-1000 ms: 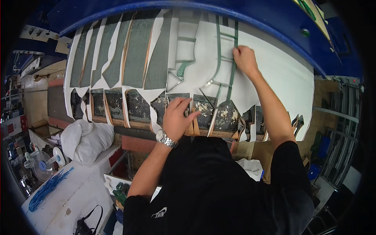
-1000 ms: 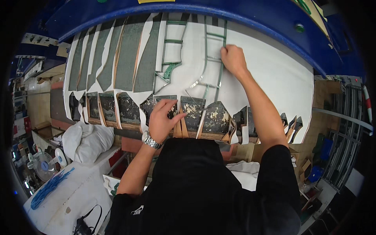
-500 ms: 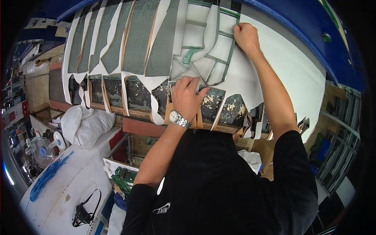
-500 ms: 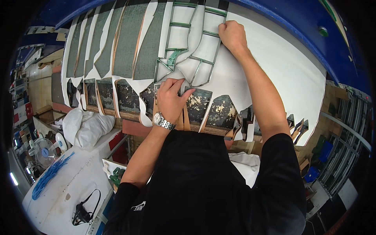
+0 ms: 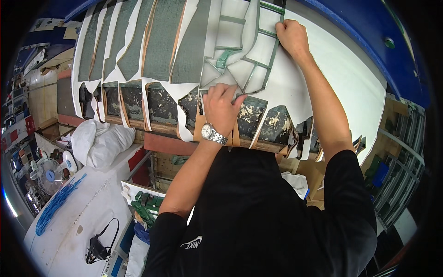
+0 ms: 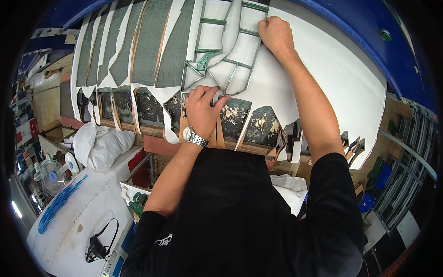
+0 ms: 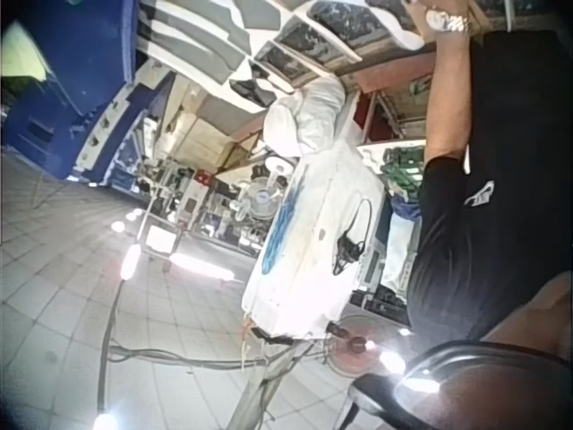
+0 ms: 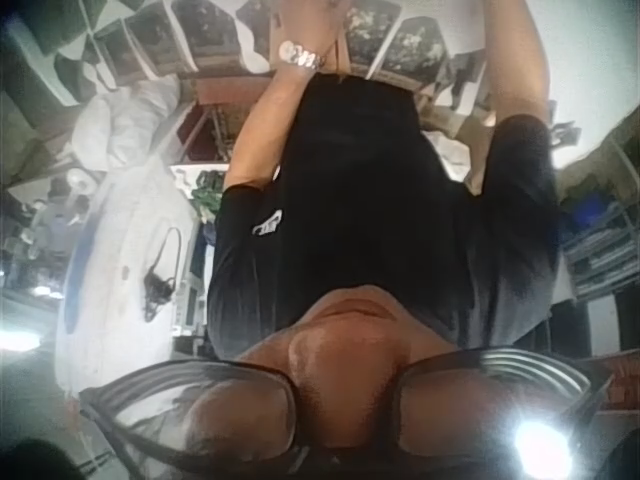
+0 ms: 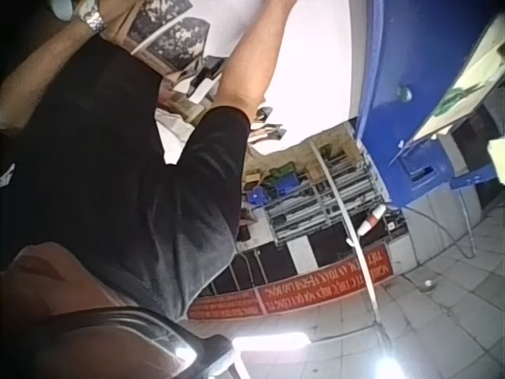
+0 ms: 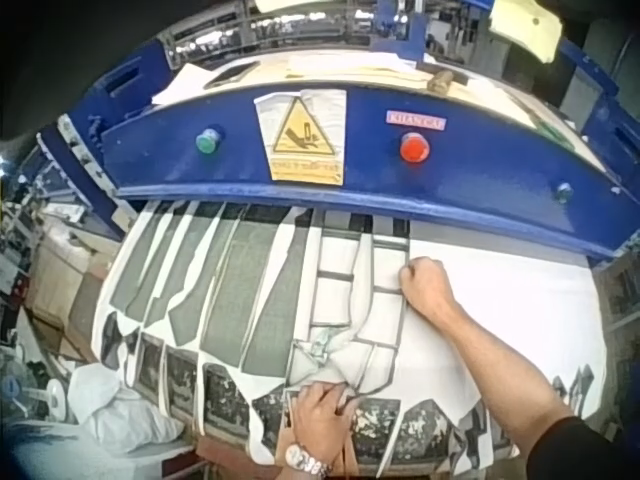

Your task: Organizing, cutting, and marking white synthetic shoe components on a factory workbench and machine.

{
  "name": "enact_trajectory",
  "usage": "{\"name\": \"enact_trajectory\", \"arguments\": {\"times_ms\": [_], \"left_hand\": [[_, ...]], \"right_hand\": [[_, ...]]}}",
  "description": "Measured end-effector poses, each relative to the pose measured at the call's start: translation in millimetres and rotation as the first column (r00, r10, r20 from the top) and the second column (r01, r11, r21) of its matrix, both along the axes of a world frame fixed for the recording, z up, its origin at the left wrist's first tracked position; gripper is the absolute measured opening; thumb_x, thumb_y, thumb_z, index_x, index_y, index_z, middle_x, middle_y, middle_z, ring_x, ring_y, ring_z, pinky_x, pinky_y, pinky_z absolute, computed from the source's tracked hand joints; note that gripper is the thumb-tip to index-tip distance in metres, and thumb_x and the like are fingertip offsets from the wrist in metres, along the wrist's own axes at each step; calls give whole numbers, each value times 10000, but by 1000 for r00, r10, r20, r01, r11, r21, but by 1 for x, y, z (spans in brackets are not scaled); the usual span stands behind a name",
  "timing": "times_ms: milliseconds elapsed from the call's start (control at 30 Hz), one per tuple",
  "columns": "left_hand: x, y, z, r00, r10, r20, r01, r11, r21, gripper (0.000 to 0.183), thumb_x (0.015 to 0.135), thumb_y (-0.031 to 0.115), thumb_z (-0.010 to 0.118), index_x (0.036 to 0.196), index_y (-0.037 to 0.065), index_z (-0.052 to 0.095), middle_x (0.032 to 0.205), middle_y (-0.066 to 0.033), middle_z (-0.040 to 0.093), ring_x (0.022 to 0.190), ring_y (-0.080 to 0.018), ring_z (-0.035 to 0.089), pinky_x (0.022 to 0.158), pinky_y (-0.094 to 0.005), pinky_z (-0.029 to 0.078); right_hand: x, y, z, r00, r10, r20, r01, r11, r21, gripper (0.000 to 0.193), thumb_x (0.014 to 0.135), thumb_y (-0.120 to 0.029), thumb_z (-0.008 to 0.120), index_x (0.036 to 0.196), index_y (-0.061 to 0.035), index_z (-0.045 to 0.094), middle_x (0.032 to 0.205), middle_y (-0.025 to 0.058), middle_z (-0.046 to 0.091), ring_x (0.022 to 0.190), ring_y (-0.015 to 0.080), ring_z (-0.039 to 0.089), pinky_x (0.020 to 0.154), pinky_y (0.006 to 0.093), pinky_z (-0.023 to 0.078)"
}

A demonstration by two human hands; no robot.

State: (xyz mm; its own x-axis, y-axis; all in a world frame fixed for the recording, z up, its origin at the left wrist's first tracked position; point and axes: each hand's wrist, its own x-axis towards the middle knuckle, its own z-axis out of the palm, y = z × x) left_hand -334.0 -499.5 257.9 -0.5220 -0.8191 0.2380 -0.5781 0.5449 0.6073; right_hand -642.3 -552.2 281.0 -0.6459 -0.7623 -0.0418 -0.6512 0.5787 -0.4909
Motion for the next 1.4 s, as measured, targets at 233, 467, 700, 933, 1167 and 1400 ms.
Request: {"name": "enact_trajectory", "arguments": {"times_ms": [233,467,700,933,1167,1400], "left_hand": [[1,2,1,1000,-2,-8,2,1000,10,381,747,270,924,1042,60,806,938,-54,656,906,-268,618,793,-418,461],[-1,2,5,999,-5,-36,7,998,61,329,773,181,900,1069,69,810,877,-26,621,863,-229,596,790,-399,401],[4,4,-9,995,-34,-94,41,997,70,317,813,217,860,1098,94,797,869,23,563,840,-193,559,766,-406,333],[2,5,-9,988,11,-155,-5,999,38,340,753,153,897,1069,62,810,849,15,572,814,-186,559,771,-387,340],[2,3,-7,991,-6,-136,10,1000,28,343,751,154,899,1070,66,809,847,9,575,813,-195,563,772,-385,351],[1,5,-13,984,2,-179,-2,1000,-3,354,757,186,916,1075,75,807,846,1,631,833,-206,594,772,-378,378]], "right_hand": [[2,7,8,998,-14,-66,10,998,-63,519,941,-399,665,1225,33,708,893,217,773,887,401,757,869,462,596],[-10,8,-8,999,40,29,-34,980,-197,438,937,-242,672,1278,29,713,730,130,712,648,229,671,694,370,549],[-11,6,-29,994,103,49,-70,892,-446,318,979,-129,645,1215,69,721,727,-4,647,654,45,519,605,261,428],[-3,3,-22,998,63,1,-56,892,-448,339,991,-153,646,1226,80,716,826,22,702,720,51,554,668,247,457],[-8,2,-22,997,68,-29,-74,895,-439,360,977,-180,656,1233,63,725,848,45,732,746,83,604,719,269,500],[-23,4,-38,996,42,-75,-70,900,-430,404,997,-251,699,1282,33,730,945,34,774,829,73,643,771,238,510]]}}
